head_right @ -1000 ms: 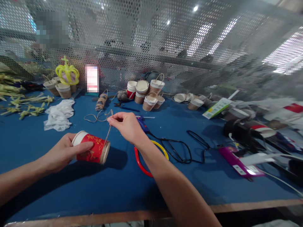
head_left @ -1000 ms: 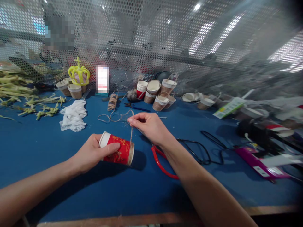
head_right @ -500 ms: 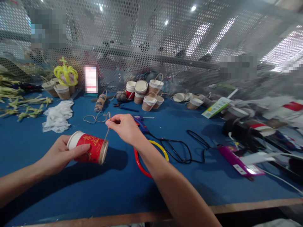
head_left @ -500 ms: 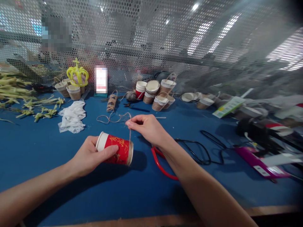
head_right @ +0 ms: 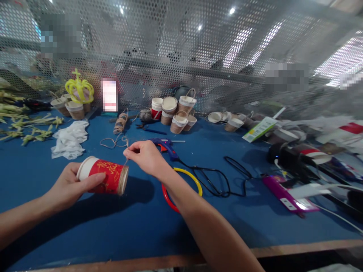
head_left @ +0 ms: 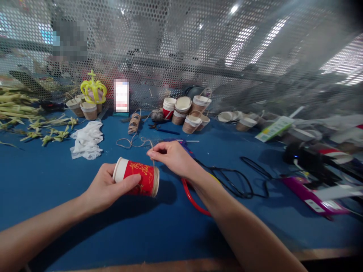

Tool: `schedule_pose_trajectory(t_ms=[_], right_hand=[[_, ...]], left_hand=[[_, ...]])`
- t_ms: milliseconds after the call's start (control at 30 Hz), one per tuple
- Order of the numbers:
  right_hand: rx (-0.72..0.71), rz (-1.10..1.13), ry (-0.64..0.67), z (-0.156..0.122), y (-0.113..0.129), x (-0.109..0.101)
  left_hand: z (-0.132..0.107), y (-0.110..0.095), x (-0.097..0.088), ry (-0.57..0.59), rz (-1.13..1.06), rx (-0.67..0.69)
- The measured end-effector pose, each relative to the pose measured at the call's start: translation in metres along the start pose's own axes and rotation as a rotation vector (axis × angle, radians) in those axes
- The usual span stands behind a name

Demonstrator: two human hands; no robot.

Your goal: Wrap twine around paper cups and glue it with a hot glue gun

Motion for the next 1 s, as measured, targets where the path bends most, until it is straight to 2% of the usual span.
schedule_pose_trajectory(t_ms=[233,400,500,600,700,833,1000], right_hand=[[0.01,-0.045,0.074,0.001,-0.001,0.009],[0.054,-0.165,0.102,0.006,-0.009,0.015],[0.112,-0.28,0.021,0.011,-0.014,0.008],[0.131,-0.388,-0.085,0.007,-0.008,-0.005],[0.043,-0.362,-0.057,-0.004,0.009,-0.008],[-0.12,-0.169,0.05,-0.021,0.026,0.006],[-0.153,-0.182,-0.099,-0.032,0.025,0.022]], left_hand=[[0.0,0.003,-0.001,0.015,-0.101,0.031],[0.005,0.001,0.001,-0.033,-0.301,-0.023],[0.011,-0.001,-0.002,-0.111,-0.408,-0.057],[0.016,0.002,-0.009,-0.196,-0.444,-0.116],[0.02,0.009,-0.014,-0.199,-0.448,-0.195],[0.02,0.013,-0.015,-0.201,-0.437,-0.202],[0.018,0.008,-0.011,-0.227,-0.409,-0.165]])
Point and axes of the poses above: each hand's wrist, its own z-axis towards the middle knuckle, its own x-axis out of the palm, y = z × x, the point moved 4 cm from there along z, towards the middle knuckle, and after that the axes turned 8 degrees about y, right-handed, at the moved point
